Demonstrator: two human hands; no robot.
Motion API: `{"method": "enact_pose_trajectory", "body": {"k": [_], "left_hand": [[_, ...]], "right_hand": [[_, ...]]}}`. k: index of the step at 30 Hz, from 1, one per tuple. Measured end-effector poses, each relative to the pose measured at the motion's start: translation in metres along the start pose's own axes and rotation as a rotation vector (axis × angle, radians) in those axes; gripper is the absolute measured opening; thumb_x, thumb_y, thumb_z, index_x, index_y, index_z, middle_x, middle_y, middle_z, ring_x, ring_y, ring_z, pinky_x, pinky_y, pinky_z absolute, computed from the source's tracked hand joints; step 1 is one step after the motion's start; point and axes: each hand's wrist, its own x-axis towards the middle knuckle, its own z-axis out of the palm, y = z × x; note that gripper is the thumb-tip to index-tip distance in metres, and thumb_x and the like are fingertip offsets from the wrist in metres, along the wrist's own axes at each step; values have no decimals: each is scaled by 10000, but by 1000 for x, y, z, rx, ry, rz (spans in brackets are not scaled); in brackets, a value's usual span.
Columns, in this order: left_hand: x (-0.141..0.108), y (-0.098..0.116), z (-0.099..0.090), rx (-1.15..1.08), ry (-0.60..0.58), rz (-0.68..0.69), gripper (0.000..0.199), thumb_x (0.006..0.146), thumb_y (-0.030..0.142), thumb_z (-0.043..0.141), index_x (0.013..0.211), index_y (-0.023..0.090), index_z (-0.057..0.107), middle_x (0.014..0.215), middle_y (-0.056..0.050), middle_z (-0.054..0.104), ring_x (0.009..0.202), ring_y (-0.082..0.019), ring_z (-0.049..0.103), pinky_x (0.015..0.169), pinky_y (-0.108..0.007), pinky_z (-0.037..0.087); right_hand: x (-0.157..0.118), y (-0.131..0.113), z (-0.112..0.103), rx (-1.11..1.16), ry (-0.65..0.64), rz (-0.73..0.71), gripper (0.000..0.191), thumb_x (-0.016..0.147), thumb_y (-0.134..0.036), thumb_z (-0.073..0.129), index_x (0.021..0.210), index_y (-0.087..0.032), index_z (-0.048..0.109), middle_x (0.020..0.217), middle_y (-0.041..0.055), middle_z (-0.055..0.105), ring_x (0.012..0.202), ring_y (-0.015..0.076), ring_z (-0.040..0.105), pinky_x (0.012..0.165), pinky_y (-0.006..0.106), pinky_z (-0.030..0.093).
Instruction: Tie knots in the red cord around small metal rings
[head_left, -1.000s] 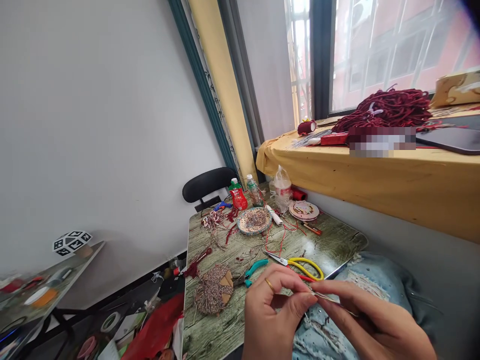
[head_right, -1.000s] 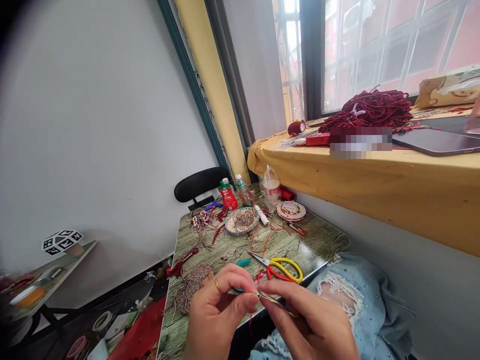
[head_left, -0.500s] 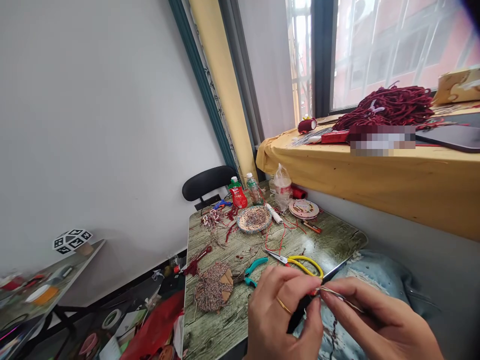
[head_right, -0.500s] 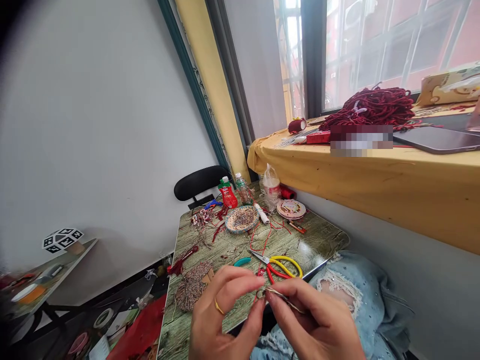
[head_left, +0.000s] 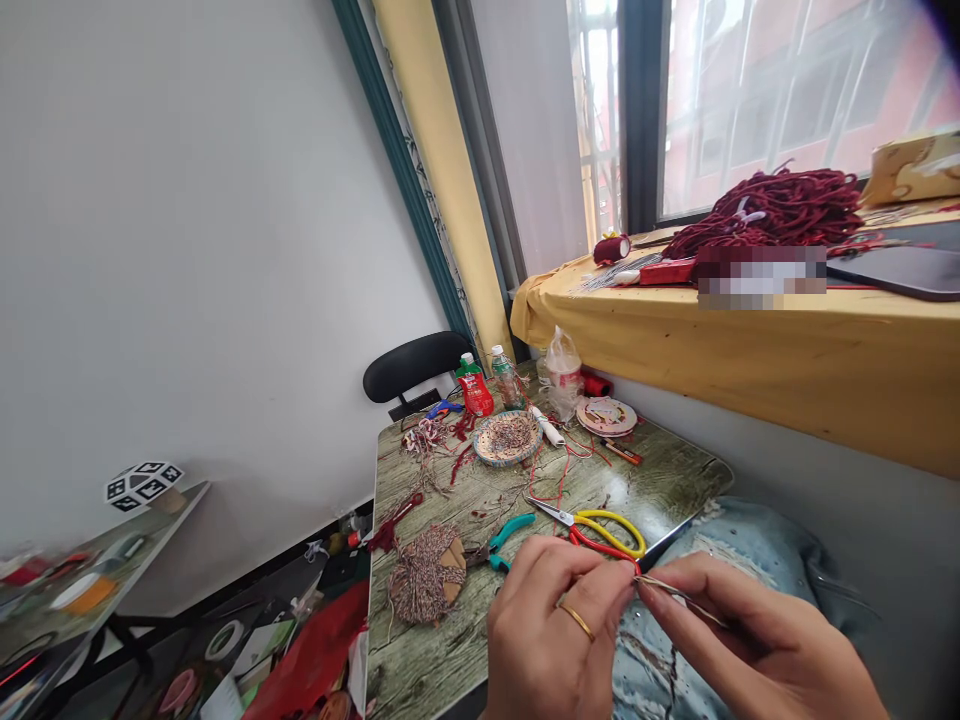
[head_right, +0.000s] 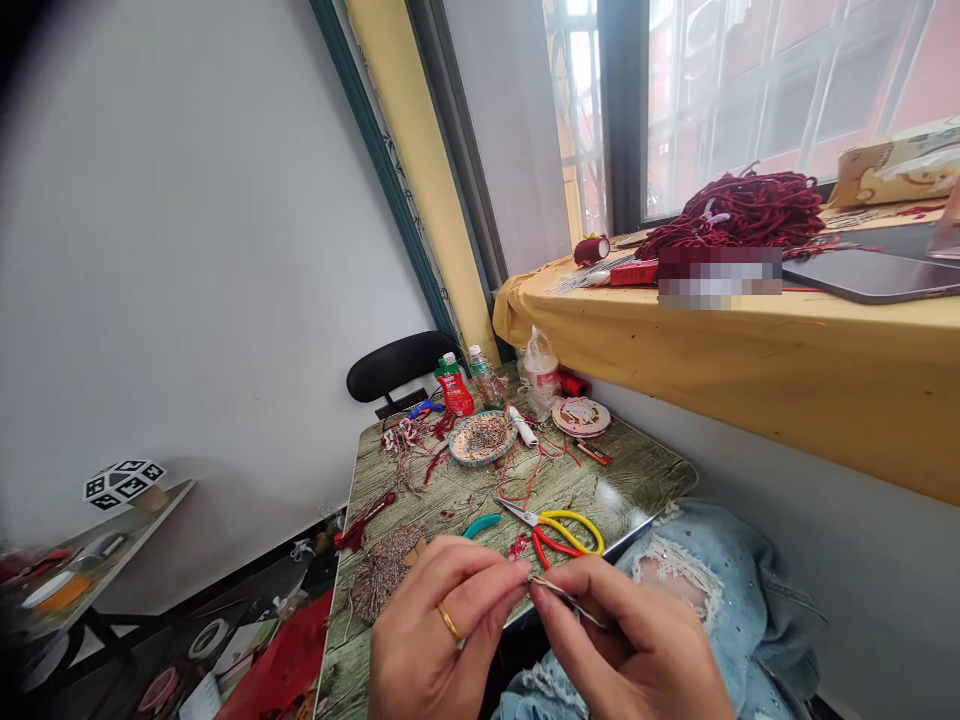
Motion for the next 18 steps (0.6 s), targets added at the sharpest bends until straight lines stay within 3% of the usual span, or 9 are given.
{"method": "enact_pose_trajectory", "body": {"k": [4, 8, 11, 14, 16, 18], "left_hand": [[1, 2, 1, -99, 18, -60, 158, 713, -6, 590, 800, 90, 681, 691, -87, 663, 642, -164, 566, 575, -276, 488], [1, 5, 0, -205, -37, -248, 119, 721, 28, 576, 708, 116, 655, 665, -54, 648, 638, -144, 579, 569, -241, 484], [-2, 3, 0, -258, -75, -345, 200, 748, 36, 546, 880, 148, 646, 735, -36, 660, 691, -134, 604, 583, -214, 509], [-4, 2, 2, -161, 26, -148, 355, 722, 19, 521, 1043, 150, 599, 804, -49, 676, 719, -150, 603, 643, -273, 530], [-3, 2, 4, -21, 89, 26, 341, 686, 18, 543, 989, 149, 629, 803, -60, 686, 707, -166, 593, 638, -302, 527], [-2, 2, 5, 97, 85, 113, 278, 676, 32, 586, 911, 158, 664, 788, -59, 697, 696, -175, 586, 605, -300, 524]], "right_hand": [[2, -2, -1, 56, -26, 23, 219, 853, -335, 482, 737, -213, 621, 545, -5, 593, 612, 190, 660, 540, 206, 527], [3, -3, -1, 103, -45, 86, 273, 851, -389, 469, 712, -214, 625, 632, 22, 657, 612, 189, 643, 526, 210, 516], [4, -3, -1, 104, -52, 144, 314, 848, -427, 463, 694, -213, 633, 636, 29, 653, 605, 187, 627, 512, 210, 505], [5, -3, -2, 122, -62, 168, 323, 845, -433, 465, 680, -211, 631, 633, 26, 640, 615, 180, 614, 527, 205, 502], [5, -3, -2, 153, -65, 174, 311, 840, -429, 477, 681, -212, 633, 628, 20, 637, 601, 170, 603, 524, 195, 500], [5, -3, -3, 192, -60, 176, 288, 836, -418, 490, 692, -217, 639, 633, 13, 643, 591, 161, 600, 521, 184, 499]]}}
